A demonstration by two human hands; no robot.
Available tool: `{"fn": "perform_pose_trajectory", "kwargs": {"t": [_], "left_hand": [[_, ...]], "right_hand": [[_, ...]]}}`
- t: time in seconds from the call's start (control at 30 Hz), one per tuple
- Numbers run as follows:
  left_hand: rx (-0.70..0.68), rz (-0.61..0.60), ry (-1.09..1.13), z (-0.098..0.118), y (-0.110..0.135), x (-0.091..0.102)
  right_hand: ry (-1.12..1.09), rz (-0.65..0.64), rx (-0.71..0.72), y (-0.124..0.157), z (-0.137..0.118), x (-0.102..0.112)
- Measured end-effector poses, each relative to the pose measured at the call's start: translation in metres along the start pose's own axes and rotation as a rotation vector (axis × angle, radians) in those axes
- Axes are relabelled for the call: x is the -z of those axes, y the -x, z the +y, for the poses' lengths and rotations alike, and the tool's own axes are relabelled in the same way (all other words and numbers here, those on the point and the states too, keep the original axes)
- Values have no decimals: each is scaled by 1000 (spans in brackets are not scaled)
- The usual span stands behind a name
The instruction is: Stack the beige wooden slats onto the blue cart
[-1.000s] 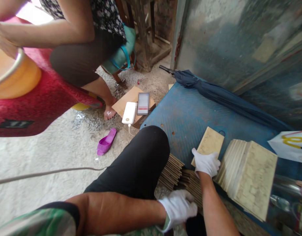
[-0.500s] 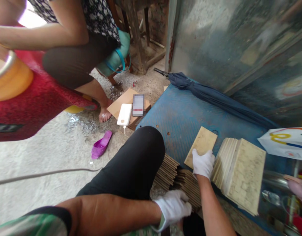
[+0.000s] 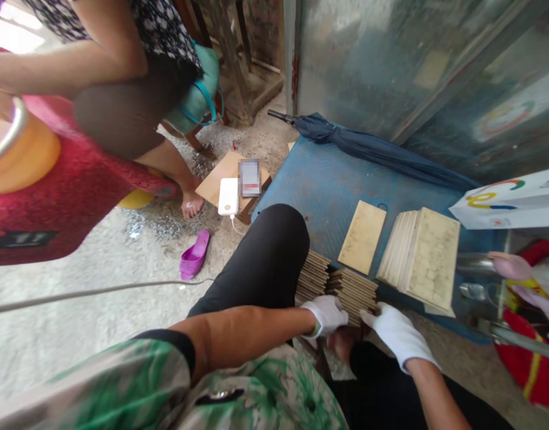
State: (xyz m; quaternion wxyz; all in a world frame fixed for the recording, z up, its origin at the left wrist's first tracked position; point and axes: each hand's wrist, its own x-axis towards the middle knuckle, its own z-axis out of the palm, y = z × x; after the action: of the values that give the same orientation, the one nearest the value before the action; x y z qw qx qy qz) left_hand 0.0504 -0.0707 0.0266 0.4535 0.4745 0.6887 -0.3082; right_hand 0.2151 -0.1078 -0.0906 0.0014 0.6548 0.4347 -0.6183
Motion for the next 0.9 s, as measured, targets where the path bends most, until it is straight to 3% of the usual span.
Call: {"fn": "perform_pose_trajectory", "kwargs": {"t": [0.13,0.37,0.67,0.9], "left_hand": [[16,2,-118,-12,-13,-2],[17,49,-242,-19,-20,0],[-15,105,-327,-21,-20,4],[-40,78,-330,-20,-22,3]], "right_hand": [[99,-179,-23,10,22,-16],[22,-258,64,15,41,-53],[-63,-280,216,3,50,-51],[-170,-259,219,2,56,-66]]}}
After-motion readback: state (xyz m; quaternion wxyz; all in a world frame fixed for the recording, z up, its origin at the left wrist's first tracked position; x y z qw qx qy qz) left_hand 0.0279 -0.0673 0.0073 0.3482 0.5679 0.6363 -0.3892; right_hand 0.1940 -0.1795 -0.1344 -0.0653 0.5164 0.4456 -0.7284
